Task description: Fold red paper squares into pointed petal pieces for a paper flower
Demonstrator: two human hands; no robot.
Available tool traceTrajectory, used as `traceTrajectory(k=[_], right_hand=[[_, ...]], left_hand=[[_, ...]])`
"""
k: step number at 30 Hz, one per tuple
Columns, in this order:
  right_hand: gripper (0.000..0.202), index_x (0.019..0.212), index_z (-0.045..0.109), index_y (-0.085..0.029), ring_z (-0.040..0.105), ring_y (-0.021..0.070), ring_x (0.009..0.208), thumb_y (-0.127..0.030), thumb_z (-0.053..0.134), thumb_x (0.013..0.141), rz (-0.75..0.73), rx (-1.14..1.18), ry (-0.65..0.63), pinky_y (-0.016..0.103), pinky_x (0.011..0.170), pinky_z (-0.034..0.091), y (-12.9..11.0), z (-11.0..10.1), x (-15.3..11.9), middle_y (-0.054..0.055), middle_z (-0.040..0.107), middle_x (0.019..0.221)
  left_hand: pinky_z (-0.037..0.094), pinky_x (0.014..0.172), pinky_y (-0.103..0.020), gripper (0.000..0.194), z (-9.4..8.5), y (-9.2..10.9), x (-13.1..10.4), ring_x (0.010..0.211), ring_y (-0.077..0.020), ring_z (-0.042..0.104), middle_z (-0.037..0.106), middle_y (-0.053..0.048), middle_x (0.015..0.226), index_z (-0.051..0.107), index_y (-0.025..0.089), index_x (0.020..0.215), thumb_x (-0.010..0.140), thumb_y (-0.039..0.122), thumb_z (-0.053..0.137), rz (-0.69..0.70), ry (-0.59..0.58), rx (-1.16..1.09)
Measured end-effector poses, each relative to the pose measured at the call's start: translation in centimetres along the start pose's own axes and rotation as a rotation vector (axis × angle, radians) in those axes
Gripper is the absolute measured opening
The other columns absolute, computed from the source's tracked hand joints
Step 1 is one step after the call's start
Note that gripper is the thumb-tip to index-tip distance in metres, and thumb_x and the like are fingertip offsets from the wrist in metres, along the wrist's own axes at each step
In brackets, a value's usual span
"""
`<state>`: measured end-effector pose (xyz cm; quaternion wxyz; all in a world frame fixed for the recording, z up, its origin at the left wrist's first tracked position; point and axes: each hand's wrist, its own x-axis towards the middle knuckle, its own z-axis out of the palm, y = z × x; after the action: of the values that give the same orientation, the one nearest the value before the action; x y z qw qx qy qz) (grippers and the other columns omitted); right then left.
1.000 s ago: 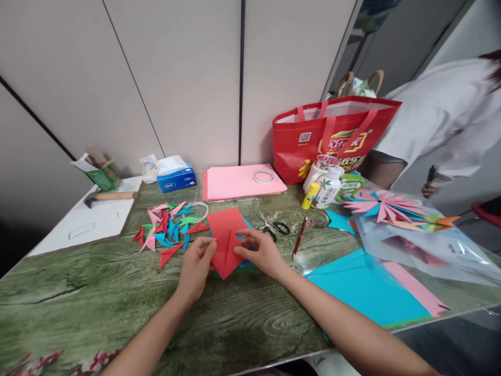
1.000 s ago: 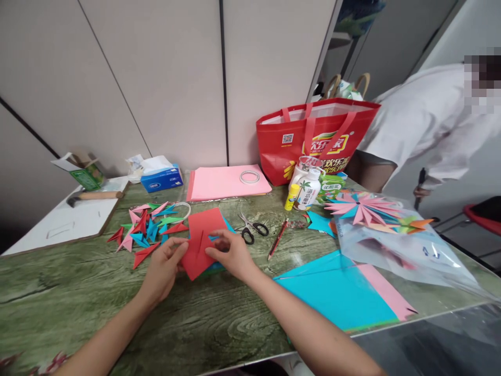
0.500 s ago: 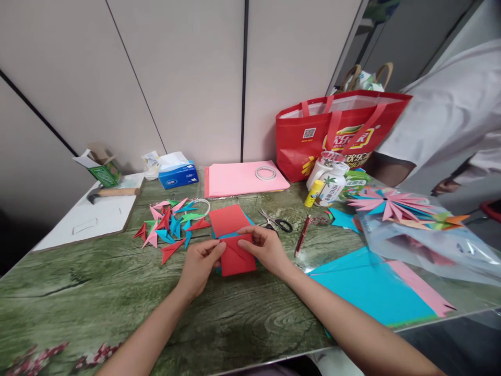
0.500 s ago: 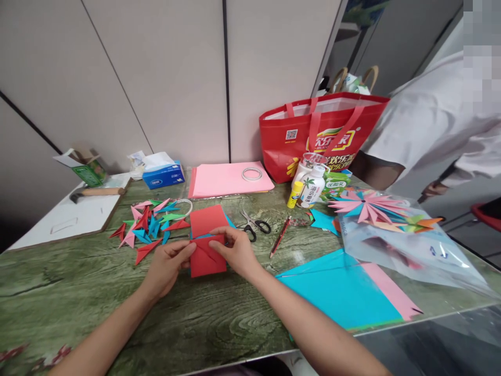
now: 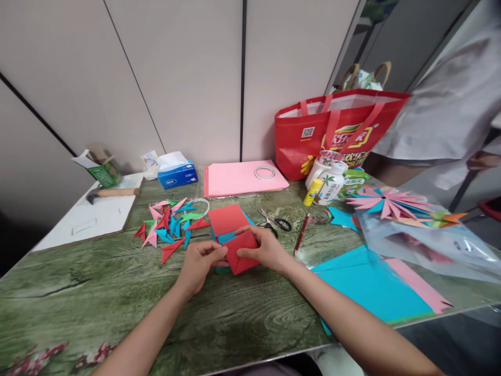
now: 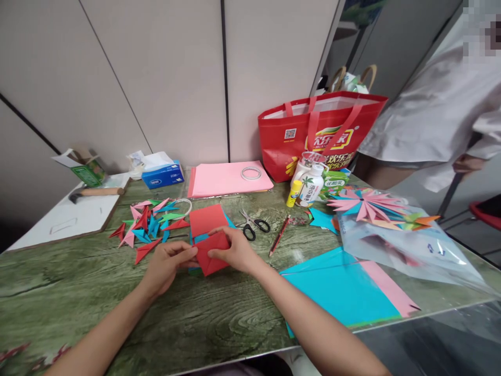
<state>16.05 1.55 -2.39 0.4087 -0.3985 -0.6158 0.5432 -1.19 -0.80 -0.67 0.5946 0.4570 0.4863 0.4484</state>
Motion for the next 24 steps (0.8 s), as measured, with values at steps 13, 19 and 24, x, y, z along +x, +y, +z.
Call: traceTrajectory(k=[13, 19, 24], right_hand=[[0.047, 0.101, 0.046, -0.02, 0.06, 0.0137, 0.058, -0.025, 0.069, 0.059, 0.057, 0.185, 0.119, 0.025, 0.056, 0.047, -0.26, 0.2, 0.0, -0.002, 0.064, 0.071], [0.047, 0.101, 0.047, -0.02, 0.058, 0.0138, 0.056, -0.023, 0.07, 0.059, 0.019, 0.07, 0.065, 0.024, 0.052, 0.046, -0.04, -0.06, -0.02, -0.003, 0.062, 0.066], [0.045, 0.102, 0.051, -0.021, 0.055, 0.0205, 0.092, -0.023, 0.07, 0.062, -0.259, -0.237, 0.251, 0.033, 0.076, 0.046, 0.34, 0.02, -0.1, 0.005, 0.057, 0.097]], left_hand=[[0.054, 0.063, -0.034, 0.019, 0.3, -0.26, -0.12, 0.063, -0.0184, 0.064, 0.066, -0.001, 0.064, 0.062, 0.015, 0.07, 0.065, 0.032, 0.067, 0.077, 0.008, -0.045], [0.052, 0.071, -0.033, 0.04, 0.14, -0.38, -0.14, 0.088, -0.0218, 0.062, 0.064, -0.008, 0.105, 0.058, 0.021, 0.109, 0.07, 0.029, 0.063, 0.063, -0.144, -0.01], [0.051, 0.069, -0.029, 0.029, -0.11, -0.5, -0.06, 0.078, -0.0181, 0.062, 0.069, -0.006, 0.089, 0.068, 0.017, 0.095, 0.068, 0.027, 0.063, 0.023, -0.095, 0.032]])
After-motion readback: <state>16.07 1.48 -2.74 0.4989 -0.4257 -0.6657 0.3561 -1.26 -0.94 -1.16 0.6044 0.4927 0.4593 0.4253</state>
